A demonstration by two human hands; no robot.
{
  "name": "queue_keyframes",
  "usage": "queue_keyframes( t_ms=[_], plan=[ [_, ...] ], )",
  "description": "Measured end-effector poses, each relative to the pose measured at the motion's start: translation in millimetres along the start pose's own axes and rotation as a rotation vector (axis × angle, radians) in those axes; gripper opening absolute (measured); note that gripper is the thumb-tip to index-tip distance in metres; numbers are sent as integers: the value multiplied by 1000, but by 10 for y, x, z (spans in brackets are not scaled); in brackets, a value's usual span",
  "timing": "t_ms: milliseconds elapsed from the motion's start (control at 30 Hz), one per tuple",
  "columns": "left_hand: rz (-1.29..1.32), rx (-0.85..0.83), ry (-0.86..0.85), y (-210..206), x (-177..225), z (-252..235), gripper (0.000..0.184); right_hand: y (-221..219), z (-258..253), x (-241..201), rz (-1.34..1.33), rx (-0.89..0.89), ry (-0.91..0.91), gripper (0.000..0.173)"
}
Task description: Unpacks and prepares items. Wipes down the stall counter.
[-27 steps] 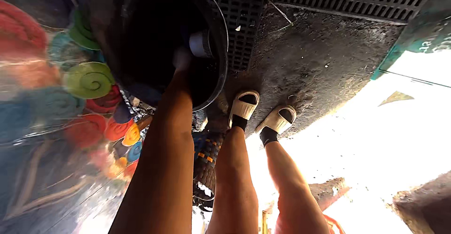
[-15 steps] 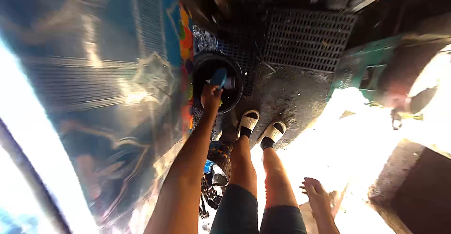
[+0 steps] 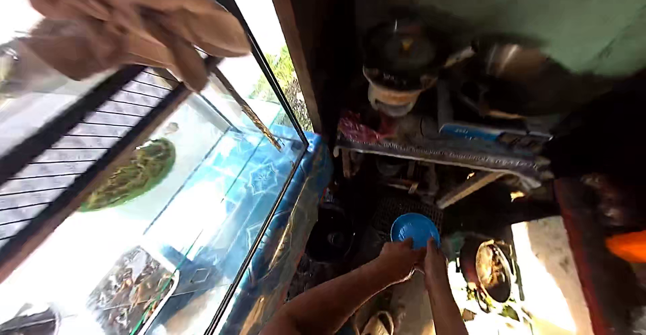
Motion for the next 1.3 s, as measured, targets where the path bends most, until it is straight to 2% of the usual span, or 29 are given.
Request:
queue_keyframes(
  t_ms=[67,200,300,367,433,500,533,567,600,633,667,733,833,933,1000,1067,1133,1200,1267,1300],
  plan=[
    [-85,-55,17,173,165,-10,58,102,82,-135,16,20,57,62],
    [-91,-31,93,353,291,-29,90,250,326,-369,159,76,198,56],
    [-116,-31,196,463,274,-20,107,442,442,-669,428,79,428,50],
    [-8,3,154,569,203,47,108,643,565,-935,602,163,624,48],
    [381,61,53,735,130,98,103,798,643,-1110,549,306,785,45],
    [849,94,63,772,54,124,82,842,495,-1063,558,368,950,37],
    [922,111,113,709,-9,137,67,840,384,-993,751,301,960,35],
    [836,142,187,610,-93,152,54,822,299,-934,1052,177,867,35],
    [620,186,234,487,-183,179,43,786,264,-913,1286,82,768,37],
    [414,220,258,405,-267,190,35,714,305,-1047,1370,71,746,38],
    [346,268,253,395,-332,163,32,625,433,-1343,1327,125,805,37],
    [461,334,248,379,-436,186,36,432,927,-1997,1068,211,1034,35],
    [671,257,354,356,-534,300,47,66,1762,-2828,677,153,1470,34],
    [999,197,469,382,-629,430,52,-406,2521,-3519,285,149,1888,34],
    [1174,147,436,402,-679,593,50,-763,3093,-3939,20,171,2060,34],
    [1255,95,402,422,-732,748,47,-1174,3625,-4284,-137,164,2109,35],
    [1269,85,392,421,-756,851,43,-1598,4044,-4493,-30,59,2111,41],
    [1235,124,410,399,-754,905,38,-2055,4255,-4523,320,-127,2097,39],
    [1196,153,418,293,-874,854,42,-2420,4349,-4427,703,-282,1993,68],
    [1158,159,405,226,-970,807,46,-2510,4384,-4389,772,-288,1963,80]
  ],
)
Point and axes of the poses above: each hand's wrist, its own z-axis away from the middle knuckle, its own y-axis out of the back of the hand, x = y × z, the point moved 2 cm from there along -z, towards the middle knuckle, and after that the axes turned 15 degrees about x, right-handed, at the moved point
